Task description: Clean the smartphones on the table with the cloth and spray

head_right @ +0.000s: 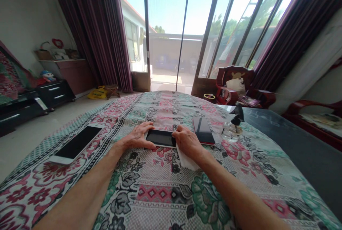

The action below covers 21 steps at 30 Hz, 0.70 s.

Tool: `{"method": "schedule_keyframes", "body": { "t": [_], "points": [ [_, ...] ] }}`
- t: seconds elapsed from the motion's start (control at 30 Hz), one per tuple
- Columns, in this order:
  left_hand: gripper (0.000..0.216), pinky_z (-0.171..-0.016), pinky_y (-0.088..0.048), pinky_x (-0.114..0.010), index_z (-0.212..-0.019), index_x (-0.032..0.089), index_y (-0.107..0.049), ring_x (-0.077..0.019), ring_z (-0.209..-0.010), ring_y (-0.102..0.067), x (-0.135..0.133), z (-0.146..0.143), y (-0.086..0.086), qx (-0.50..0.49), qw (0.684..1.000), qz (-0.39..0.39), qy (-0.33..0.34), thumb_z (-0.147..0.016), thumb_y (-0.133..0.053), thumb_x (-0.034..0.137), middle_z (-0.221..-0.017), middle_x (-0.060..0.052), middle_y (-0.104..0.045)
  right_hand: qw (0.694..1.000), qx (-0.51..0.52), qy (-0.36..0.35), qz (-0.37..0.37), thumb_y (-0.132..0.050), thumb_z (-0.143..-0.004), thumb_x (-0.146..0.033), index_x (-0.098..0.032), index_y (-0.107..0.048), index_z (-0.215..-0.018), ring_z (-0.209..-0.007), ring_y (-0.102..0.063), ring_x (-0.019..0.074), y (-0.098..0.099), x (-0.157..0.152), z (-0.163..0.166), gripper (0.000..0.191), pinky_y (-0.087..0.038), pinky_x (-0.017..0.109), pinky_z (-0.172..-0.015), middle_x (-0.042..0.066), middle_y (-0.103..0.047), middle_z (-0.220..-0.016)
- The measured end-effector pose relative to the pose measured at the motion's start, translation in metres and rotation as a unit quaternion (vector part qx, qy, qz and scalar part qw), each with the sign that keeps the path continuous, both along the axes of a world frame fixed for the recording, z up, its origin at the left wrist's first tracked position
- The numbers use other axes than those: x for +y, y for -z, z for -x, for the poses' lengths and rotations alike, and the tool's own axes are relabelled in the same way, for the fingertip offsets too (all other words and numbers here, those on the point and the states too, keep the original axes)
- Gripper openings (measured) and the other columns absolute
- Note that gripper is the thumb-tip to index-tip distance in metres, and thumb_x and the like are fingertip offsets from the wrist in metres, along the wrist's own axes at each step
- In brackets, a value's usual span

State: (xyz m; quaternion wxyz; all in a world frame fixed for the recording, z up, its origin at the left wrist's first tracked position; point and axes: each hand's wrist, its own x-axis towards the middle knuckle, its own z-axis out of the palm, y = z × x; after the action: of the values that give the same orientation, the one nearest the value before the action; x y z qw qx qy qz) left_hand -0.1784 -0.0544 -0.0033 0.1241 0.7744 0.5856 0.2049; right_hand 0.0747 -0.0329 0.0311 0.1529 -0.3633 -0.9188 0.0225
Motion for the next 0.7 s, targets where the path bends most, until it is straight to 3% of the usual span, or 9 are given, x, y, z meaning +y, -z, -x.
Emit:
{"method": "schedule_keyframes", "body": {
  "t": [0.2,0.47,0.7],
  "points": [
    [0.081,-0.113,-0.026,-0.046,-0.121,0.027,-0.054,-0.031,-0.136,-0.033,-0.002,-0.001,-0.003,0.001,1.0,0.004,-0.001,-0.051,-0.077,0.06,-0.146,-0.007,-0.04,0.994,-0.001,-0.086,0.066,-0.044,-0.089,-0.018,-0.02,-0.069,-0.077,-0.068,-0.05,0.0127,-0.008,-0.011,-0.011,0.027,-0.033,0.026,-0.063,0.005,-0.055,-0.079],
    [0.079,-0.113,-0.025,-0.047,-0.12,0.027,-0.054,-0.0316,-0.136,-0.032,-0.003,-0.001,-0.005,-0.008,1.0,0.013,0.005,-0.051,-0.078,0.059,-0.146,-0.006,-0.039,0.998,0.056,-0.022,0.016,-0.041,-0.091,-0.022,-0.019,-0.068,-0.076,-0.07,-0.051,0.0156,0.006,0.008,-0.015,0.03,-0.036,0.028,-0.064,0.007,-0.056,-0.078],
    [0.083,-0.114,-0.024,-0.048,-0.12,0.03,-0.053,-0.0325,-0.136,-0.031,-0.001,-0.001,-0.003,-0.006,1.0,0.014,0.002,-0.047,-0.077,0.062,-0.146,-0.005,-0.038,0.999,0.016,-0.044,-0.002,-0.039,-0.092,-0.019,-0.019,-0.066,-0.08,-0.072,-0.049,0.0156,0.004,-0.005,-0.005,0.03,-0.035,0.028,-0.065,0.007,-0.055,-0.082]
  ]
}}
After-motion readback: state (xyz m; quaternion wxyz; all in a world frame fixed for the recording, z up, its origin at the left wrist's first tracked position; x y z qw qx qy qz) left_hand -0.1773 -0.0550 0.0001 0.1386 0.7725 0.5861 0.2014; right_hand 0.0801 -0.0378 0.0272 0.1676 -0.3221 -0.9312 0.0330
